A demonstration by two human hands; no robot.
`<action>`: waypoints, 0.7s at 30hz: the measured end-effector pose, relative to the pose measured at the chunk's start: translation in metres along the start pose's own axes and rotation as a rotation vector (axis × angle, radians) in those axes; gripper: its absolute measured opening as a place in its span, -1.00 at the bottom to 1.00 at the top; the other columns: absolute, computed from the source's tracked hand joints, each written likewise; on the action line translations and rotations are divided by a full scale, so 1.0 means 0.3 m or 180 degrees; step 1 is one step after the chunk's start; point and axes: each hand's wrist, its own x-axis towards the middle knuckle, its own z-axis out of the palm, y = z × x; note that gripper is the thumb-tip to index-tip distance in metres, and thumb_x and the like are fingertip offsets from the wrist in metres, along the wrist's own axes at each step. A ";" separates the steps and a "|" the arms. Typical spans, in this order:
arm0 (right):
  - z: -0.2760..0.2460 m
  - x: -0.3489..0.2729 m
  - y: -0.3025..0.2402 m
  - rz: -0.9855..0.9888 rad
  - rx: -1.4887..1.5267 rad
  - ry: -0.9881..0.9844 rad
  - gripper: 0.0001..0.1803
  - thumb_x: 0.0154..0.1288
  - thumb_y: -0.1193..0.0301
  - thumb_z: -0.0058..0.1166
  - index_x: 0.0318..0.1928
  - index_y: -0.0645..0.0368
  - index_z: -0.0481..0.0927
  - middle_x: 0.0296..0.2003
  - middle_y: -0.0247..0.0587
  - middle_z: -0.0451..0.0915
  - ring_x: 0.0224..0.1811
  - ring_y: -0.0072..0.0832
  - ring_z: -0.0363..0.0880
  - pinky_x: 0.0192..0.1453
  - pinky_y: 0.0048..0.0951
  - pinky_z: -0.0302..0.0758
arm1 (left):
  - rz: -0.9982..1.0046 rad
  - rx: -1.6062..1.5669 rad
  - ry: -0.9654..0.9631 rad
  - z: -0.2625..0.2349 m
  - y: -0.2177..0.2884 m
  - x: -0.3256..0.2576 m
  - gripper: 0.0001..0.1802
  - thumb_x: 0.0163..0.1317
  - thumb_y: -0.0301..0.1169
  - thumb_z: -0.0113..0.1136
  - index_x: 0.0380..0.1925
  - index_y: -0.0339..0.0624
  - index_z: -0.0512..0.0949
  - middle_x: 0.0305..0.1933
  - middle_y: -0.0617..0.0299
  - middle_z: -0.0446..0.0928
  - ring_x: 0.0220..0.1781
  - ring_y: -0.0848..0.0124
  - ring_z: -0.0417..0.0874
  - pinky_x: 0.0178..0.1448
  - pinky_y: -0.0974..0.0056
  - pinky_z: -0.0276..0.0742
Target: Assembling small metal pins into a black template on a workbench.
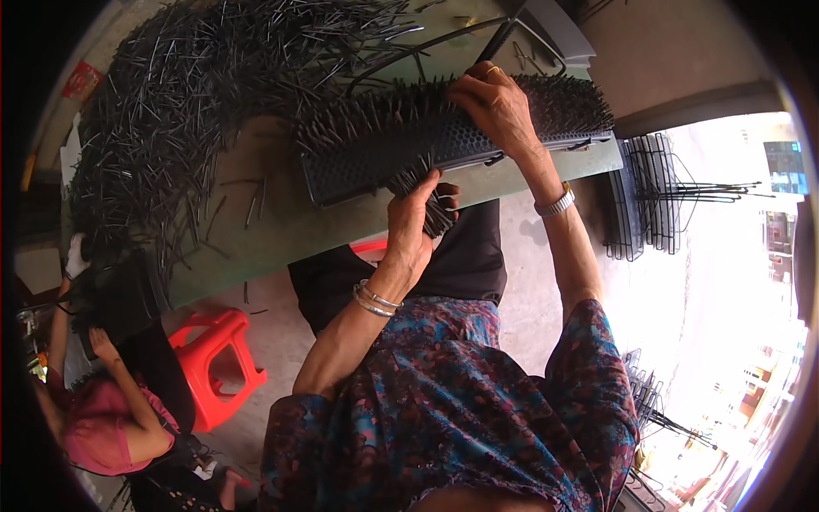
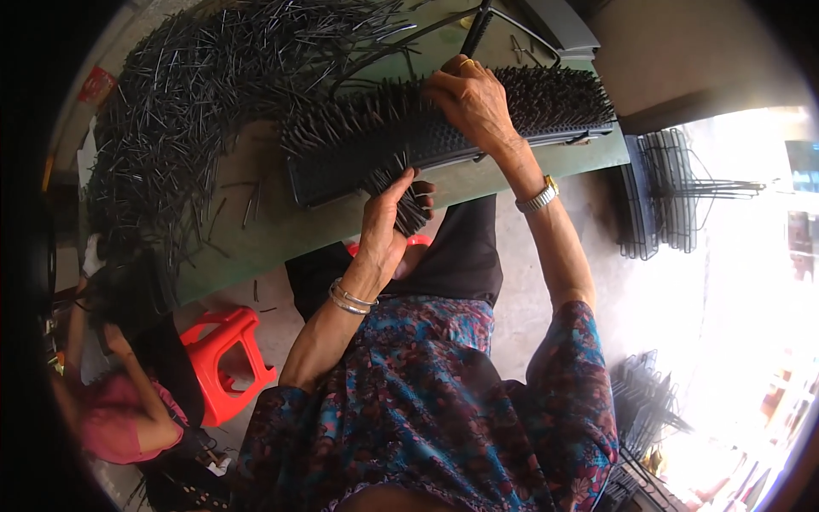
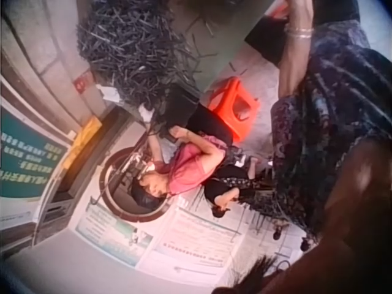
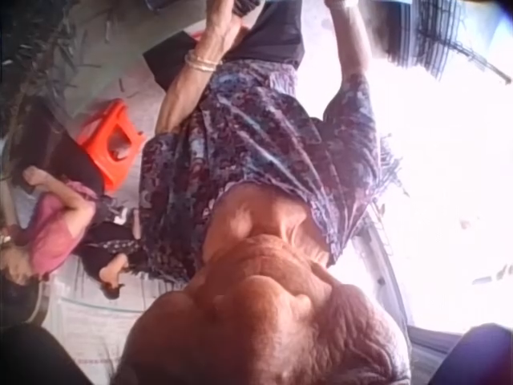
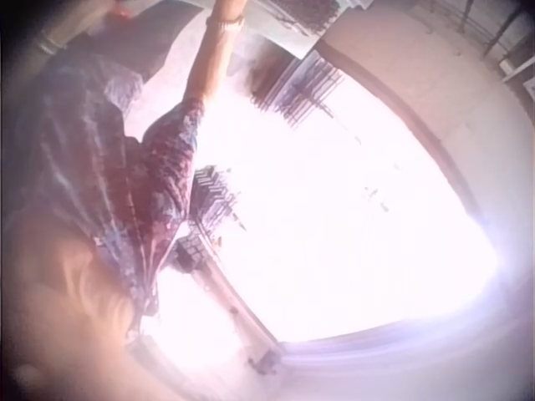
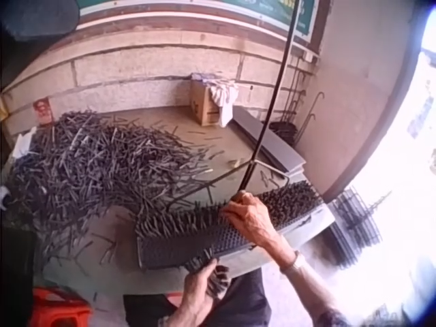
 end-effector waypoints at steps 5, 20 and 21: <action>-0.007 -0.010 -0.002 0.0053 -0.0413 -0.0009 -0.85 0.20 0.29 0.21 -0.21 -0.07 0.73 -0.28 -0.30 0.58 -0.17 -0.31 0.55 -0.10 -0.33 0.49 | 0.0160 0.0139 -0.0017 0.006 0.001 -0.015 -0.79 0.32 -0.31 0.18 -0.18 -0.21 0.60 -0.34 0.09 0.68 -0.44 0.40 0.65 -0.36 0.36 0.54; -0.036 -0.133 -0.144 0.1587 0.2381 -0.1543 -0.81 0.30 0.43 0.18 -0.16 0.30 0.60 -0.36 -0.29 0.63 -0.29 -0.61 0.56 -0.20 -0.54 0.49 | 0.0341 0.0511 -0.0025 0.020 0.008 -0.034 -0.76 0.23 -0.30 0.29 -0.20 -0.21 0.59 -0.34 0.13 0.67 -0.42 0.39 0.67 -0.41 0.36 0.50; -0.037 -0.133 -0.143 0.1586 0.2388 -0.1545 -0.81 0.30 0.43 0.18 -0.16 0.30 0.60 -0.36 -0.29 0.63 -0.29 -0.61 0.56 -0.20 -0.54 0.49 | 0.0342 0.0513 -0.0018 0.021 0.006 -0.033 -0.76 0.23 -0.30 0.29 -0.20 -0.21 0.59 -0.34 0.13 0.67 -0.42 0.39 0.67 -0.41 0.36 0.50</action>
